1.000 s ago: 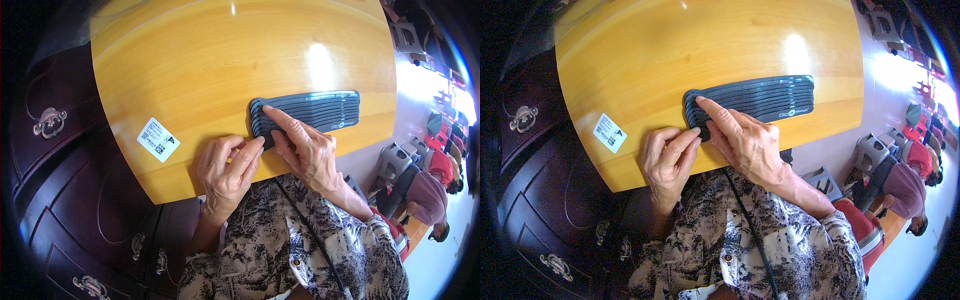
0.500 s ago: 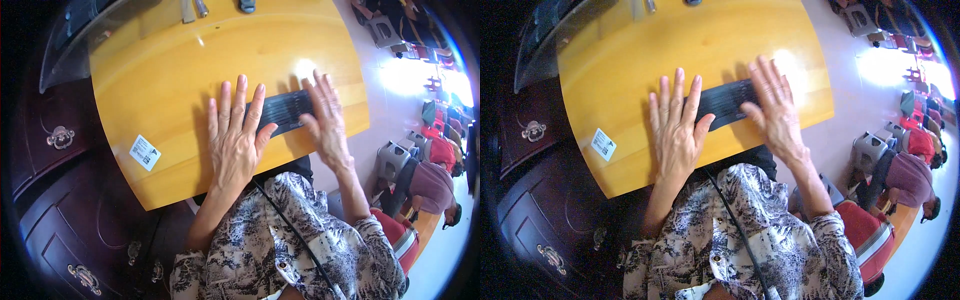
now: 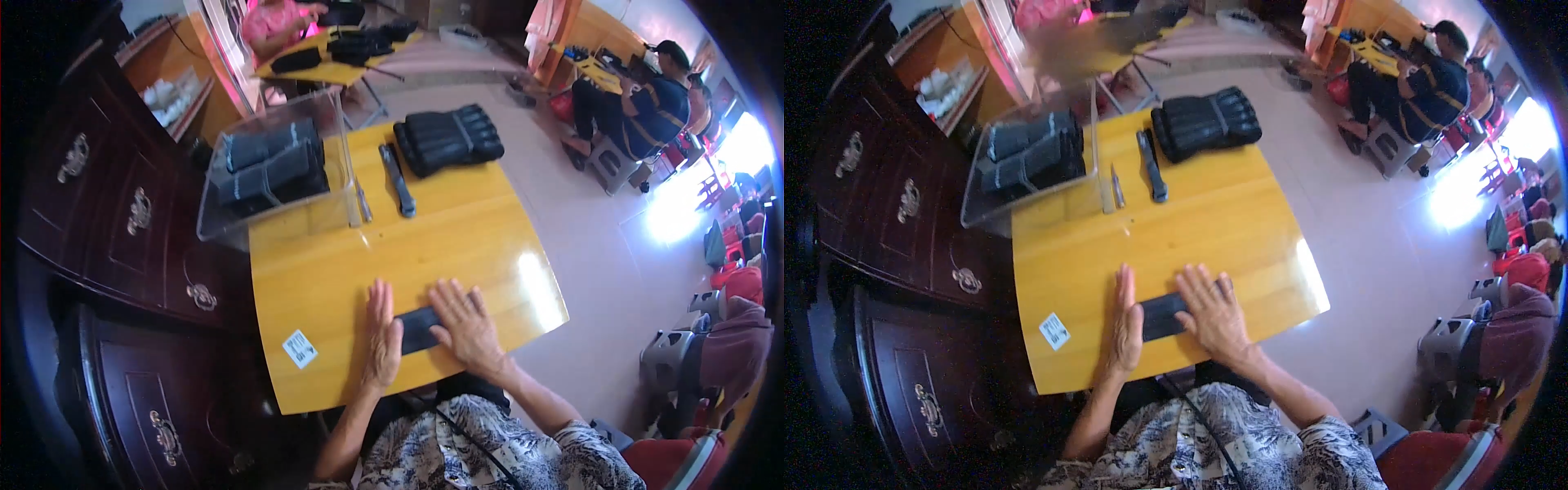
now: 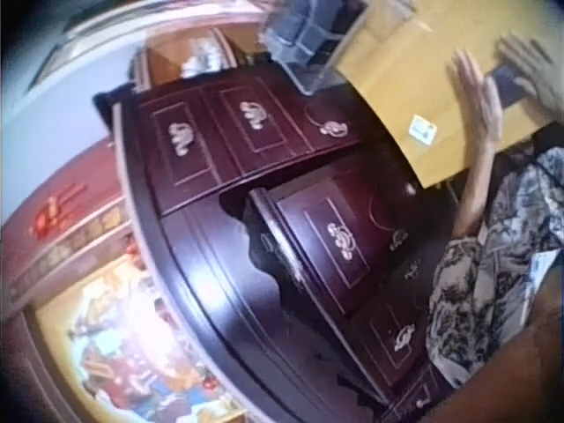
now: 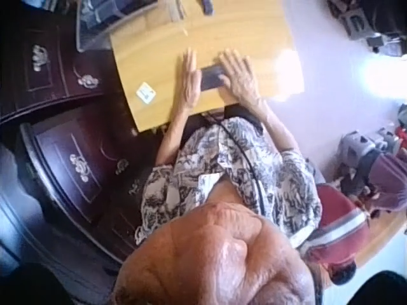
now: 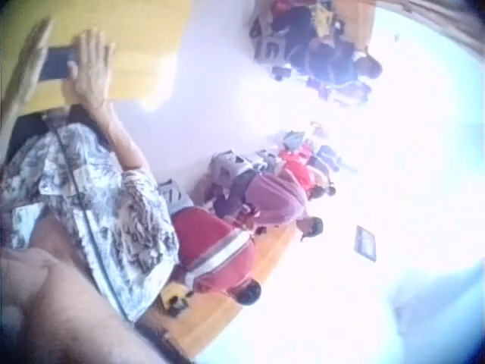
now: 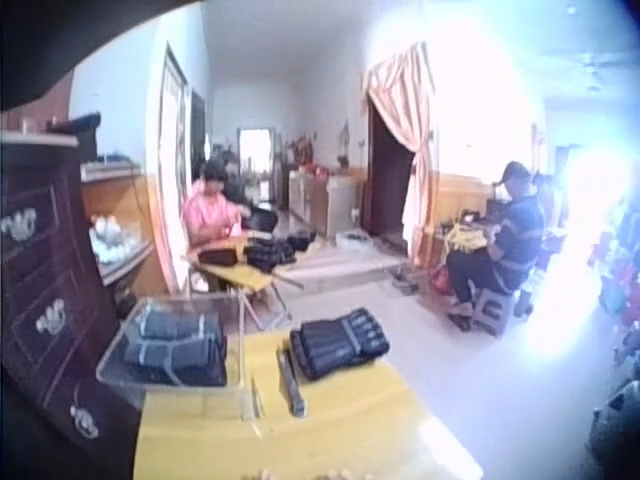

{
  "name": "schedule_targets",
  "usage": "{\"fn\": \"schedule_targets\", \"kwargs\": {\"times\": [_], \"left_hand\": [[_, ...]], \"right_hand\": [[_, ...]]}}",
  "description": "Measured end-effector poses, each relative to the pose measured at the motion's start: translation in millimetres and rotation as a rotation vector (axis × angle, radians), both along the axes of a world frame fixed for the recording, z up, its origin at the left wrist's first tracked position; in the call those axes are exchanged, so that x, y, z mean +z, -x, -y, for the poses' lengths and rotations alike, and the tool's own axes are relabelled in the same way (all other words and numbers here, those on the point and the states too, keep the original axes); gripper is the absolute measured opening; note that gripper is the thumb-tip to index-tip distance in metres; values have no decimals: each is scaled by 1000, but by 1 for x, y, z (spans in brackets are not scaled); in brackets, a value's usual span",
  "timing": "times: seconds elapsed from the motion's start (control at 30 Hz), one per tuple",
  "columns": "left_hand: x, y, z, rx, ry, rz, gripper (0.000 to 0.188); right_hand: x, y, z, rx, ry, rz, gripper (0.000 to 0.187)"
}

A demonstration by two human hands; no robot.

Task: Sorting and bundling black elastic straps on a wooden table.

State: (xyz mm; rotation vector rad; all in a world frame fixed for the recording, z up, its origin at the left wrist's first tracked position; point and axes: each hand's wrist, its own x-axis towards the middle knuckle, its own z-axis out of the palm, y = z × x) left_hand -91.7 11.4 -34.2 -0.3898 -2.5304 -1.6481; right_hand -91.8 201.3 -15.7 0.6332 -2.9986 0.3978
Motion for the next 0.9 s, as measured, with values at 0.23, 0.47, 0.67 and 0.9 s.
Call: {"fn": "schedule_targets", "kwargs": {"times": [0.23, 0.47, 0.67, 0.9], "left_hand": [[9, -16, -21, -61, 501, -122, 76], [-3, -19, -18, 45, 443, -204, 85], [2, -22, -30, 134, 925, -248, 68], [-5, -20, -31, 166, 910, -291, 62]], "right_hand": [[-39, 5, 49, 225, 105, -103, 64], [-21, 18, 6, 170, 70, 86, 60], [-15, 21, -64, 47, 57, 13, 51], [-20, 22, -65, 49, 20, -39, 49]]}}
